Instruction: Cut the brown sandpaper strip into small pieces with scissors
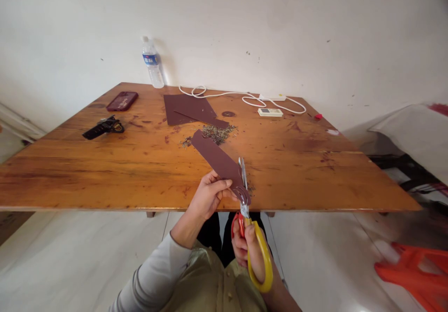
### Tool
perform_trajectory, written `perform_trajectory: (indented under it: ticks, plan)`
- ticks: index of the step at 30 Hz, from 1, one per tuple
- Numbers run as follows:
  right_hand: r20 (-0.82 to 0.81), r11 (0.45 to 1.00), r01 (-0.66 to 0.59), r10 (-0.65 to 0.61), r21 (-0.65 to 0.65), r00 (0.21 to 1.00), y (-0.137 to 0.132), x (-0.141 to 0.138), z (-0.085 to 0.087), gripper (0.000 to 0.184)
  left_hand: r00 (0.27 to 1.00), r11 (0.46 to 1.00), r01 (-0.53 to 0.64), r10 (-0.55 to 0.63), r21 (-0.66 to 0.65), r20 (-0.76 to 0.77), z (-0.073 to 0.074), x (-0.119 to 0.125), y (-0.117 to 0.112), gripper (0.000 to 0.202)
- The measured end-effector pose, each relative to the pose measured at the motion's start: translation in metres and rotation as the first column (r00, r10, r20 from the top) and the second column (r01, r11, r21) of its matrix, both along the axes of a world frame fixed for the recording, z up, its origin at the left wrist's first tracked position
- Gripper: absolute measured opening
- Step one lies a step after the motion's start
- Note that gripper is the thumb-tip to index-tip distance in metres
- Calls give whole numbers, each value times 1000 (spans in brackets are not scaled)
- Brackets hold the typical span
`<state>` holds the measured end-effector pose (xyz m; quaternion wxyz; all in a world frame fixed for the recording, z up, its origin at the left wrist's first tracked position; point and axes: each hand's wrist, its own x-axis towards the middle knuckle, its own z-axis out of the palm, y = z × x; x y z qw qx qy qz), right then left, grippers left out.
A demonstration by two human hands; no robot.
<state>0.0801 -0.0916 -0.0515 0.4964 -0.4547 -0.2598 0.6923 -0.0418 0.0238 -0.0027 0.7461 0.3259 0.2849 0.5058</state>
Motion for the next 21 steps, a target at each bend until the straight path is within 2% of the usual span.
perform_trajectory:
  ticks: [3,6,12,16,21]
  plan:
    - [-60,999,-44,43,-16,997,1,3,-10,78,1000,1000,-9,9,-3,12,0,0,0,28]
    - [-92,996,-77,80,37,993,1,3,-15,79,1000,1000,-9,9,-4,10,2,0,-1,28]
    - [11,989,34,-36,143,999,-3,-3,-11,80,999,999,-37,37,-14,13,2,0,-1,28]
    - [25,987,26,-30,161,999,-3,-2,-10,79,999,999,-51,51,2,8,0,1,-1,27]
    - [8,994,0,-1,106,1000,0,2,-13,81,999,999,-37,37,12,4,-1,0,-1,26]
